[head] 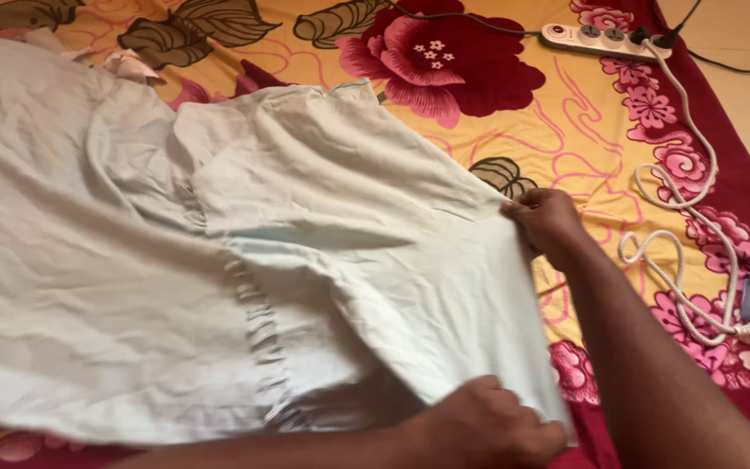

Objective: The person irons a white cloth laid on a floral bedsheet. They smooth the fabric with one hand while moving the iron with the other, periodically lifting and repositioning the cloth to continue ironing different sections.

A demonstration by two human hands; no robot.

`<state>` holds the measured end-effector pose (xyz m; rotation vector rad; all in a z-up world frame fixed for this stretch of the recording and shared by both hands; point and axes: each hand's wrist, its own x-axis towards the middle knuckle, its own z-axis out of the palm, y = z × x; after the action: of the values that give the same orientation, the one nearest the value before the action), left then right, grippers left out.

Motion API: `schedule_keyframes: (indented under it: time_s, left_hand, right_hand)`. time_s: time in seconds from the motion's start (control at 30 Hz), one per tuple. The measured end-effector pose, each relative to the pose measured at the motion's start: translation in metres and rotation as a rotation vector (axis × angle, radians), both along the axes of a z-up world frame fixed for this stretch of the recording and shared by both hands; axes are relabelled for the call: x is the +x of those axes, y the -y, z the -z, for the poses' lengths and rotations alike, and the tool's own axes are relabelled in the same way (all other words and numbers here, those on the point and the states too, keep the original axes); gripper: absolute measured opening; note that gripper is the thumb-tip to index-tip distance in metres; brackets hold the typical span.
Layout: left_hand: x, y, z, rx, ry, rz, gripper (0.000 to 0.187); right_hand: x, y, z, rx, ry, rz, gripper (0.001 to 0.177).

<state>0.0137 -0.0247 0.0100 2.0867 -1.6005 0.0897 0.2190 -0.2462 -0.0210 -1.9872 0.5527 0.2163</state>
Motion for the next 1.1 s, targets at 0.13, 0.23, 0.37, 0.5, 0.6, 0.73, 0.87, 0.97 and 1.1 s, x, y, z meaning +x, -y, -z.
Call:
schedule_keyframes:
  time_s: [0.13,0.23,0.37,0.5,0.6,0.73,0.87,0.97,1.1]
  left_hand:
    - [-0.014,0.059,0.015,0.012,-0.167,0.015,0.014]
    - [-0.013,0.082,0.037,0.042,-0.421,0.012,0.026]
    - [0.043,0.077,0.09,-0.039,-0.413,-0.125,0.026]
    - [0.197,0.053,0.115,-0.055,-0.334,-0.634,0.027]
    - [0.318,0.024,0.103,-0.031,-0.189,-1.019,0.029]
    - [0.412,0.009,0.081,0.118,-0.124,-1.321,0.048]
    - [0.453,0.015,0.079,0.204,-0.241,-1.43,0.055]
    - [0.471,0.01,0.098,0.222,-0.199,-1.464,0.056]
    - [0.504,-0.003,0.122,0.301,-0.188,-1.522,0.038]
  right_hand:
    - [-0.018,0.037,0.028,-0.026,0.006,-0.038,0.032]
    - [-0.053,0.047,0.057,-0.03,-0.118,-0.045,0.037]
    - [-0.123,0.05,0.062,0.106,-0.214,-0.095,0.044]
    - [-0.166,0.036,0.046,0.142,-0.484,-0.052,0.052]
    - [-0.166,0.026,0.038,-0.079,-0.527,-0.181,0.039]
    - [-0.149,0.026,0.047,-0.157,-0.465,-0.442,0.038]
    - [-0.136,0.034,0.074,-0.001,-0.386,-0.461,0.03]
    - [-0.135,0.039,0.085,0.199,-0.351,-0.403,0.023]
    - [-0.13,0.051,0.087,0.307,-0.458,-0.381,0.02]
